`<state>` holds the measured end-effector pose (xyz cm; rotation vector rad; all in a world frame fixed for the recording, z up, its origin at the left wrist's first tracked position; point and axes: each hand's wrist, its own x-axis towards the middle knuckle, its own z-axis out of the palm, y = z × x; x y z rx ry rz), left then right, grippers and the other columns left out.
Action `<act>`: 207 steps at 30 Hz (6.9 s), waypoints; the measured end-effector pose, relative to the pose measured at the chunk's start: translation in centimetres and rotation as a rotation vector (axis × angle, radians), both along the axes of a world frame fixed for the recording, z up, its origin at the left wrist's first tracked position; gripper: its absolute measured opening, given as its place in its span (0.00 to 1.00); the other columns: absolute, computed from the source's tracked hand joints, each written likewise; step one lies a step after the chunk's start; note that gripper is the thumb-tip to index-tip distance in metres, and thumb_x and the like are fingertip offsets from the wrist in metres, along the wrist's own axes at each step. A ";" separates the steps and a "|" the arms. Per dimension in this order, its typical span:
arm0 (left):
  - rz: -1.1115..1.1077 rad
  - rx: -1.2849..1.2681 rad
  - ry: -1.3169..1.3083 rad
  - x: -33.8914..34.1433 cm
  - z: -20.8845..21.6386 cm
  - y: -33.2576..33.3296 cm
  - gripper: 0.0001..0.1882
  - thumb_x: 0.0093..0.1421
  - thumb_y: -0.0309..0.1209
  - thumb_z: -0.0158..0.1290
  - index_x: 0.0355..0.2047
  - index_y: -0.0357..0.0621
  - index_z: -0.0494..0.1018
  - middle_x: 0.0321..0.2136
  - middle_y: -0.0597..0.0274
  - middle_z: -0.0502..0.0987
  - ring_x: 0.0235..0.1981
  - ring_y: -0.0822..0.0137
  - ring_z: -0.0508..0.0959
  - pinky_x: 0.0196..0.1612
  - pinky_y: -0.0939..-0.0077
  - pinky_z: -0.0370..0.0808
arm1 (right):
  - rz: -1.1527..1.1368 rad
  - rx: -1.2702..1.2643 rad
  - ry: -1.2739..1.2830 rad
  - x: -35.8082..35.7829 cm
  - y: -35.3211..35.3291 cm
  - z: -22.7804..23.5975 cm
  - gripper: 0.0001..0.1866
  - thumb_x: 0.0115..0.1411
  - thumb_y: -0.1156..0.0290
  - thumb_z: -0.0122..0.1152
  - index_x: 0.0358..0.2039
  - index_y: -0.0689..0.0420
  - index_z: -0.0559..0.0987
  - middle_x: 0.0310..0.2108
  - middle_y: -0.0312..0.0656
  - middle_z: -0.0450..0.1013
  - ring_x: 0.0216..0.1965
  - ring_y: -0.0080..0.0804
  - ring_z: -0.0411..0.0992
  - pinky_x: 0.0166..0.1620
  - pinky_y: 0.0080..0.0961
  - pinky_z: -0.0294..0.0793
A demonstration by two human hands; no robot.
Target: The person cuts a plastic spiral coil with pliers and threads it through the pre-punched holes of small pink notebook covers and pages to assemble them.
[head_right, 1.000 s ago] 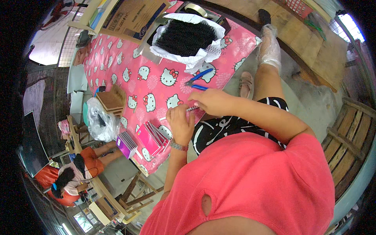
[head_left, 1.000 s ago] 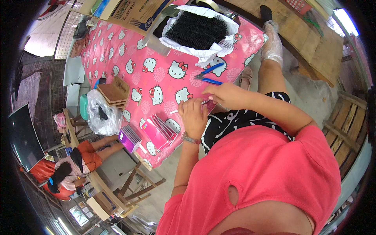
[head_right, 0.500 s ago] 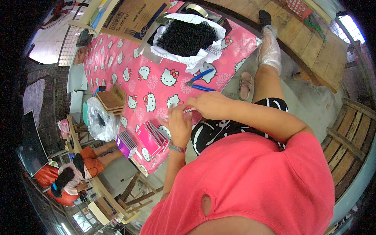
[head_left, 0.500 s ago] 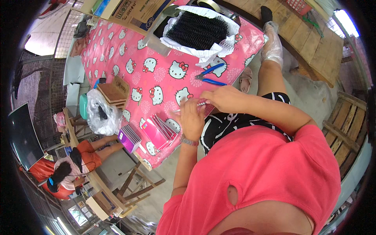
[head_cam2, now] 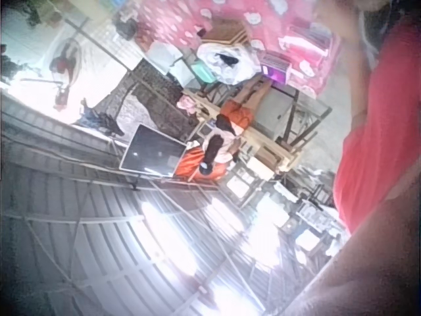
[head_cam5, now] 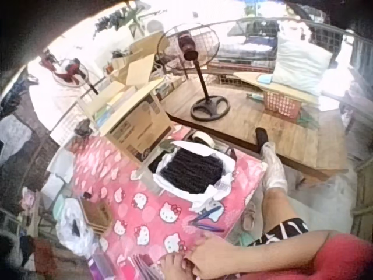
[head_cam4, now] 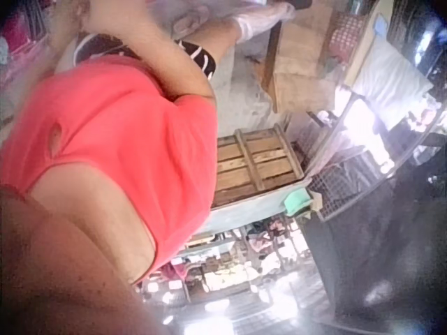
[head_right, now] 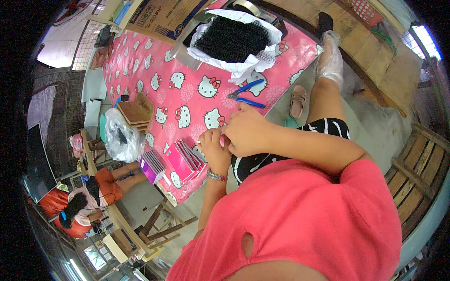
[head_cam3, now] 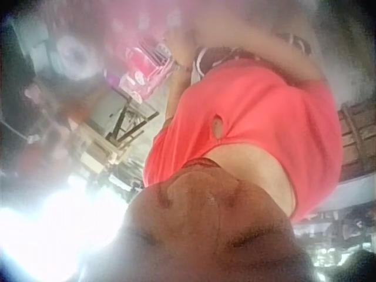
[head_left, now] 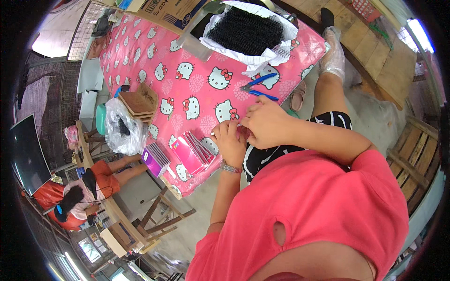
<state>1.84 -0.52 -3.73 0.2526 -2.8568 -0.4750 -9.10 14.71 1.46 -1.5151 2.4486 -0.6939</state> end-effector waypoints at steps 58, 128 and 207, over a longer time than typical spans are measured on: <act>0.047 0.295 0.094 0.3 0.2 -3.6 0.18 0.48 0.15 0.54 0.42 0.38 0.71 0.38 0.48 0.71 0.42 0.47 0.71 0.45 0.58 0.70 | 0.109 0.102 -0.014 0.1 -5.6 -0.7 0.08 0.51 0.68 0.58 0.30 0.56 0.77 0.25 0.41 0.77 0.33 0.35 0.77 0.48 0.40 0.66; 0.391 0.578 0.440 3.2 -5.1 -4.2 0.06 0.64 0.17 0.47 0.40 0.31 0.73 0.28 0.64 0.74 0.28 0.75 0.72 0.32 0.80 0.71 | -0.145 -0.183 -1.284 3.8 -4.4 -3.0 0.18 0.60 0.60 0.57 0.44 0.60 0.72 0.37 0.48 0.73 0.39 0.41 0.73 0.43 0.38 0.72; 0.676 1.751 0.733 9.7 5.9 -8.3 0.13 0.70 0.37 0.45 0.43 0.40 0.72 0.23 0.68 0.69 0.19 0.75 0.62 0.24 0.81 0.61 | -0.039 0.042 -0.556 0.1 2.3 -3.7 0.25 0.53 0.57 0.64 0.48 0.57 0.76 0.36 0.53 0.74 0.41 0.53 0.73 0.44 0.42 0.71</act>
